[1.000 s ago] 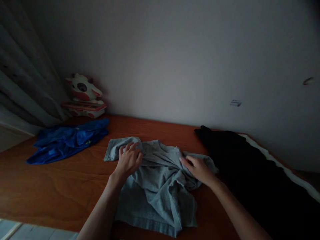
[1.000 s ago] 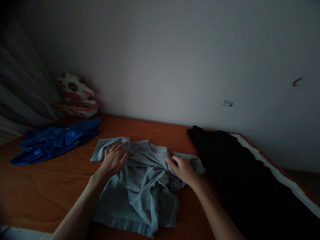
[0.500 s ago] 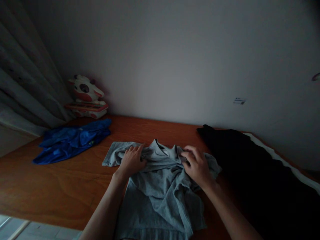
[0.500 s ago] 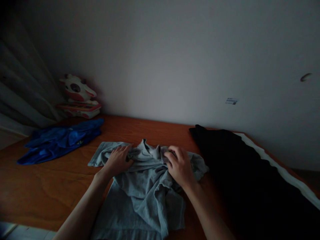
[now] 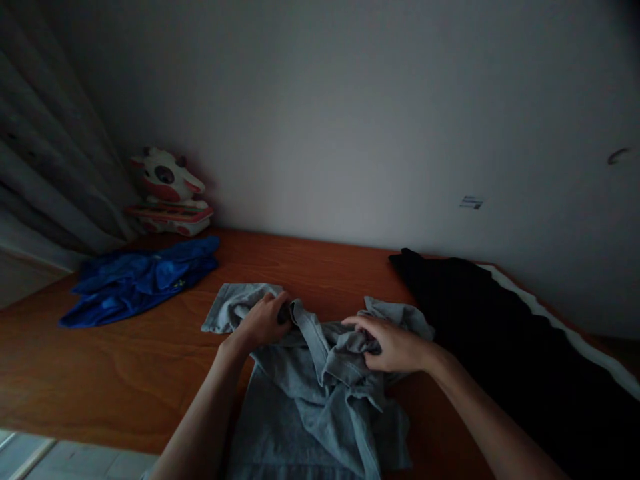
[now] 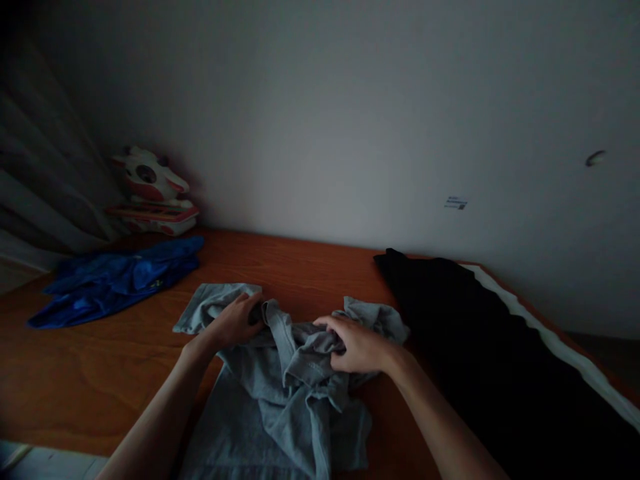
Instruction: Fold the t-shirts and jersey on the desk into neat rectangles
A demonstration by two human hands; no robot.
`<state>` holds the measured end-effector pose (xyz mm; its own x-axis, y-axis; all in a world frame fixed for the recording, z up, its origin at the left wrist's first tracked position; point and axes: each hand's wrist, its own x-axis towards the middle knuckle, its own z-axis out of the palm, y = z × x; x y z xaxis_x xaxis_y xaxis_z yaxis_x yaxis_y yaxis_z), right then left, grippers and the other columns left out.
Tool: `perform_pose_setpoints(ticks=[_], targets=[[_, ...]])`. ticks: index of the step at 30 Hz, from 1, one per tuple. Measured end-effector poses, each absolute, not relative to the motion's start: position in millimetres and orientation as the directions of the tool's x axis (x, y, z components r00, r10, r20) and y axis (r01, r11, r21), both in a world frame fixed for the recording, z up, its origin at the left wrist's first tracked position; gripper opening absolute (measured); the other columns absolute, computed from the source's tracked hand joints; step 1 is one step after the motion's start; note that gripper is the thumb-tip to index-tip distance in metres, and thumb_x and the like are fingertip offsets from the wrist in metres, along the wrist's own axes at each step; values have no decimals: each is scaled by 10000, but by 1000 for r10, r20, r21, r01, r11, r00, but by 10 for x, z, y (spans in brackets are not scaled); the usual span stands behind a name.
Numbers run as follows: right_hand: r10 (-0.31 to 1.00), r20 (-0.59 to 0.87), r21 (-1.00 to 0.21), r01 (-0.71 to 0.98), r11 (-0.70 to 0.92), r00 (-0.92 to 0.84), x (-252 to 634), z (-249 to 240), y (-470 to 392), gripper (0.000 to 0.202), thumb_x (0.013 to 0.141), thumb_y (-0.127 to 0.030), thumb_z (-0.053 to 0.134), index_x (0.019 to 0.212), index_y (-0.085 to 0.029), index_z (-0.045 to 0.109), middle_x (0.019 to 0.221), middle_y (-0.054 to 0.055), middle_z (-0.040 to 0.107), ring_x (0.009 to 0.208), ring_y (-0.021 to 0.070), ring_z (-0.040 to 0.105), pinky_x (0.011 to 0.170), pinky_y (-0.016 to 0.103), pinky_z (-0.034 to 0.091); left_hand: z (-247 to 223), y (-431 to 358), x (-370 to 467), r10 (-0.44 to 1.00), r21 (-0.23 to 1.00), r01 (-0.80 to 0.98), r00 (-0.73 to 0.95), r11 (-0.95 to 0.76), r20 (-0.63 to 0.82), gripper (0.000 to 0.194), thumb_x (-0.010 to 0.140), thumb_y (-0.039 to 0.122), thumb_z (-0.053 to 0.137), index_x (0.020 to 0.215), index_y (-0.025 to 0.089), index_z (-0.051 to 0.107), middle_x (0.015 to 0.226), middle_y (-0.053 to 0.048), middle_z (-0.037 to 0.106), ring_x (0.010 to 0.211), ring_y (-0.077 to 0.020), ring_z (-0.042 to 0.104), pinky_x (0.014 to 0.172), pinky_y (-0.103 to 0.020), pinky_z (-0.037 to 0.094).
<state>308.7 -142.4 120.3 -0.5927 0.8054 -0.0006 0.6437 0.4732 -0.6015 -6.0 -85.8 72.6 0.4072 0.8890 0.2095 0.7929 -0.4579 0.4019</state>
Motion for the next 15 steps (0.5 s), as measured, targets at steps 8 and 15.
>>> perform_pose_setpoints(ticks=[8, 15], targets=[[932, 280, -423, 842, 335, -231, 3218, 1282, -1376, 239, 812, -137, 572, 937, -249, 743, 986, 47, 758, 946, 237, 705, 864, 338, 511, 797, -788, -182, 901, 628, 650, 356, -428, 247, 238, 729, 297, 545, 867, 187, 705, 894, -64, 724, 849, -245, 684, 798, -342, 547], [714, 666, -524, 817, 241, 217, 3681, 1540, -1053, 277, 857, -290, 510, 954, -208, 756, 948, 104, 713, 891, 257, 684, 854, 368, 538, 1472, -549, -349, 807, 748, 551, -210, -369, 552, 413, 788, 310, 524, 1089, 162, 765, 1023, -70, 704, 935, -216, 664, 795, -291, 550]])
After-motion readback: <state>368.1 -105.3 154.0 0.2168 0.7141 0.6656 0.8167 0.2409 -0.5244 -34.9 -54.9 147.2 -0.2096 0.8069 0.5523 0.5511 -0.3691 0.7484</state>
